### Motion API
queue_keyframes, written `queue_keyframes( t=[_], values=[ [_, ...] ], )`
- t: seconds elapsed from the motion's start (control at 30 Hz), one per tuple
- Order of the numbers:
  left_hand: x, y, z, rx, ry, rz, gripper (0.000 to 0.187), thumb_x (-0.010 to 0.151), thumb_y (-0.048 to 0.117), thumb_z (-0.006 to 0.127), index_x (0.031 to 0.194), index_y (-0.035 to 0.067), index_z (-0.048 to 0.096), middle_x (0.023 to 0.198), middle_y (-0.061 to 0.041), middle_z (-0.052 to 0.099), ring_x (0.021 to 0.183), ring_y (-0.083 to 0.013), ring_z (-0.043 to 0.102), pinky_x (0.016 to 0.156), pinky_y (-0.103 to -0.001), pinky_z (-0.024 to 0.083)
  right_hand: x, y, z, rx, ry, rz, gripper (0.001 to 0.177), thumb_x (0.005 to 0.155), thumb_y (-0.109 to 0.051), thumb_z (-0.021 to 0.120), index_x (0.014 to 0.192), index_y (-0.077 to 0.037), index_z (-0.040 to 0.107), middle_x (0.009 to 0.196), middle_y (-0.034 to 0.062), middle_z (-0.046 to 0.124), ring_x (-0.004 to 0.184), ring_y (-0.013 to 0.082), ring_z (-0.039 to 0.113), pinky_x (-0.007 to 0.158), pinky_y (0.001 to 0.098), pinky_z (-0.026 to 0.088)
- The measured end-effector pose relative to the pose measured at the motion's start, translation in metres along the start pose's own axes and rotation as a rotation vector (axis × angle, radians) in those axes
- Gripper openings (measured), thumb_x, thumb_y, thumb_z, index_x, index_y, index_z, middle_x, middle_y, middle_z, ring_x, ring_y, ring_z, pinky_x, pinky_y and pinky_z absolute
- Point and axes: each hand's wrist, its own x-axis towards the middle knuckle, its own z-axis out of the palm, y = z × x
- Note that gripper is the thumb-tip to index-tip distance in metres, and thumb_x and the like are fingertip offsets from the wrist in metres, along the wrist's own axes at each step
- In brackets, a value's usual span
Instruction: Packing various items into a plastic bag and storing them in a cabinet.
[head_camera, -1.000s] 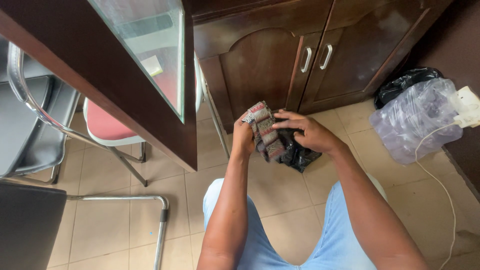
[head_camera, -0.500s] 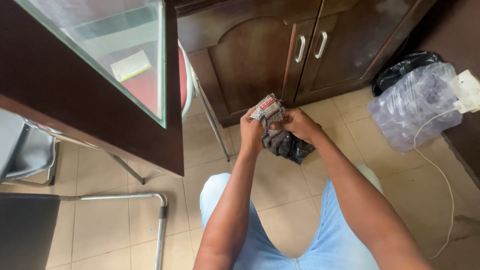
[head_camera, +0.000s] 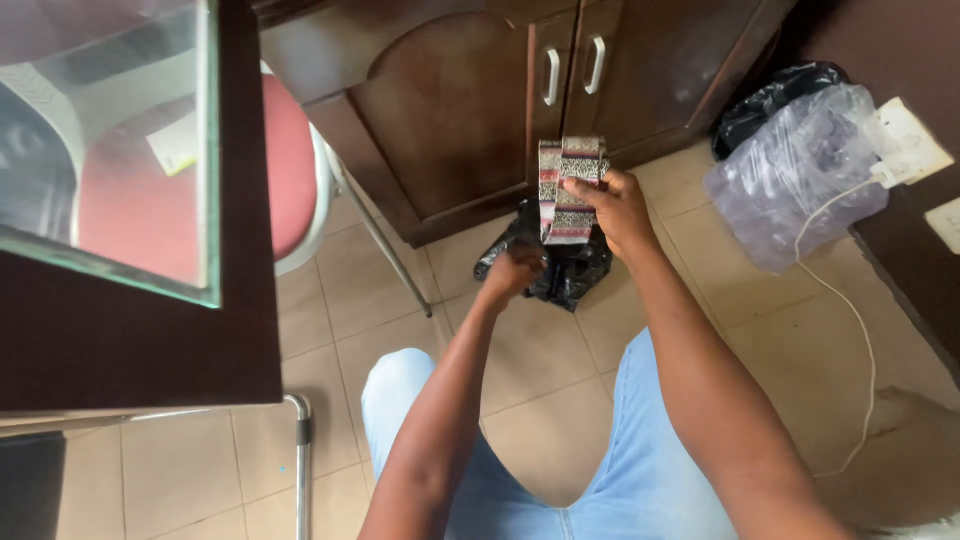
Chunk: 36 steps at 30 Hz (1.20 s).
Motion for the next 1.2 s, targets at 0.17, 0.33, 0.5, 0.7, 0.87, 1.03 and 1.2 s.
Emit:
queue_keyframes(
  t=[0.17, 0.33, 0.5, 0.7, 0.87, 1.03, 1.2],
  values=[
    [0.065, -0.103, 0.059, 0.546, -0.011, 0.082, 0.03, 0.081, 0.025, 0.078, 0.108, 0.011, 0.077, 0.094, -0.014, 0.076, 0.087, -0.0299, 0.072, 0.076, -0.039, 0.056, -0.012, -0.027, 0.004, 0.06, 0.097, -0.002, 0.019, 0.092, -0.01, 0.076, 0.108, -0.001, 0.073, 0.101, 0.0061, 0.076, 0.087, 0.0129, 0.072, 0.077, 0.0333, 0.062],
    [0.08, -0.118, 0.094, 0.988, -0.023, 0.075, 0.05, 0.081, 0.044, 0.071, 0.126, 0.023, 0.073, 0.136, -0.025, 0.061, 0.128, -0.044, 0.057, 0.106, -0.05, 0.049, -0.026, -0.045, 0.012, 0.103, 0.178, 0.012, 0.019, 0.094, -0.011, 0.074, 0.109, -0.001, 0.072, 0.104, 0.0067, 0.076, 0.09, 0.0137, 0.073, 0.078, 0.0333, 0.062],
    [0.036, -0.057, 0.104, 0.966, -0.143, -0.219, 0.095, 0.065, 0.056, 0.083, 0.15, 0.033, 0.047, 0.159, -0.025, 0.017, 0.143, -0.0482, 0.025, 0.117, -0.064, 0.021, -0.037, -0.05, 0.012, 0.145, 0.139, -0.063, 0.021, 0.095, -0.01, 0.073, 0.114, -0.001, 0.072, 0.108, 0.0063, 0.076, 0.095, 0.0139, 0.072, 0.086, 0.0322, 0.06],
    [0.028, -0.105, 0.119, 1.215, 0.015, -0.05, 0.087, 0.068, 0.059, 0.084, 0.136, 0.009, 0.061, 0.142, -0.016, 0.048, 0.139, -0.0405, 0.037, 0.116, -0.062, 0.025, -0.034, -0.046, 0.005, 0.134, 0.138, -0.064, 0.02, 0.095, -0.009, 0.073, 0.113, -0.001, 0.072, 0.107, 0.0048, 0.075, 0.095, 0.0122, 0.07, 0.087, 0.0306, 0.058],
    [0.035, -0.134, 0.114, 1.106, 0.228, 0.052, 0.053, 0.077, 0.045, 0.081, 0.117, 0.01, 0.074, 0.126, -0.018, 0.061, 0.128, -0.0423, 0.05, 0.107, -0.058, 0.037, -0.027, -0.037, 0.001, 0.14, 0.13, -0.066, 0.018, 0.095, -0.008, 0.074, 0.112, 0.0, 0.073, 0.106, 0.0053, 0.075, 0.094, 0.0116, 0.07, 0.086, 0.0304, 0.058],
    [0.07, -0.137, 0.089, 0.829, 0.315, 0.038, 0.034, 0.072, 0.035, 0.081, 0.093, 0.008, 0.077, 0.103, -0.019, 0.072, 0.101, -0.0409, 0.069, 0.089, -0.051, 0.055, -0.02, -0.035, 0.0, 0.16, 0.165, -0.046, 0.018, 0.094, -0.009, 0.073, 0.11, -0.001, 0.073, 0.105, 0.0049, 0.076, 0.091, 0.0109, 0.071, 0.085, 0.0301, 0.059],
    [0.127, -0.122, 0.039, 0.436, 0.356, 0.311, 0.049, 0.075, 0.011, 0.063, 0.123, 0.006, 0.05, 0.095, -0.024, 0.07, 0.092, -0.0493, 0.065, 0.078, -0.056, 0.053, -0.004, -0.015, -0.014, 0.181, 0.256, -0.125, 0.015, 0.095, -0.008, 0.076, 0.107, 0.001, 0.073, 0.103, 0.0056, 0.076, 0.092, 0.011, 0.07, 0.086, 0.0297, 0.058]
  ],
)
